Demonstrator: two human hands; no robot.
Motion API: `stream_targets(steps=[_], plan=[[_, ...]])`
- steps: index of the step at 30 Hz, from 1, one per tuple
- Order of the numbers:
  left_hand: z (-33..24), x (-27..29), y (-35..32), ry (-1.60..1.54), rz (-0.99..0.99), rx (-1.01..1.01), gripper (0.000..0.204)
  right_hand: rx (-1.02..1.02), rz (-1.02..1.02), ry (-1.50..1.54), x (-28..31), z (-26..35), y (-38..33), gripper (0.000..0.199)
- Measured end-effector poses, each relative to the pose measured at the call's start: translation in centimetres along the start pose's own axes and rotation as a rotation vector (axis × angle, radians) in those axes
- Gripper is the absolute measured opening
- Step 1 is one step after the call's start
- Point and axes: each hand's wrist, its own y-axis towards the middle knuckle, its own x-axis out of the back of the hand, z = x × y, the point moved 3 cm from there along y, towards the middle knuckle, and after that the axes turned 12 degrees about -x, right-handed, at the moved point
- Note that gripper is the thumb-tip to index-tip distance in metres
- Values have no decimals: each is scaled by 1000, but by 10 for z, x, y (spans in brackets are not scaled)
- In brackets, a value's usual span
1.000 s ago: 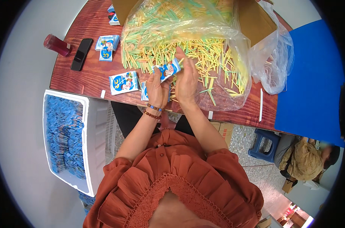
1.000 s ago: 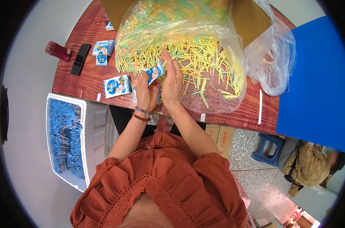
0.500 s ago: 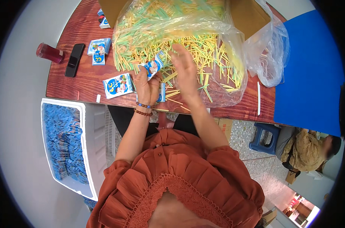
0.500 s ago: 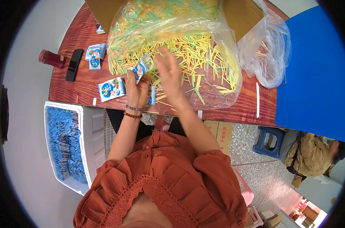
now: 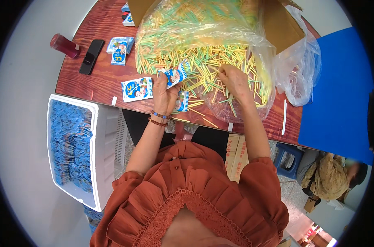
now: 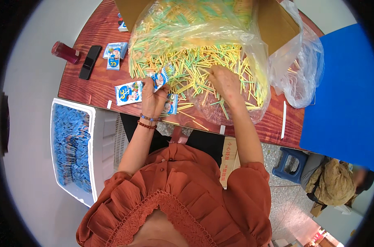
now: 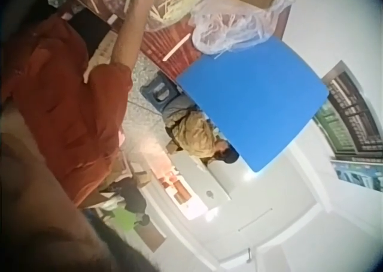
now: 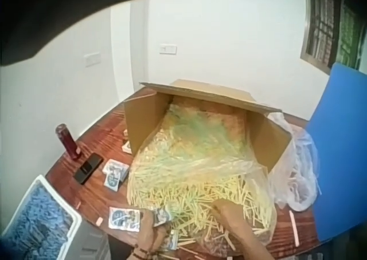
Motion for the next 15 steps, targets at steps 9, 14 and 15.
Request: stream_targets(steps=[9, 14, 15], plan=[[-5, 8, 2, -33, 38, -12, 18, 147, -79, 396, 55, 60, -13, 9], [-8, 3, -1, -23, 37, -20, 19, 521, -251, 126, 75, 97, -6, 10], [-9, -1, -2, 4, 32, -11, 20, 578, -248, 6, 74, 102, -6, 11]])
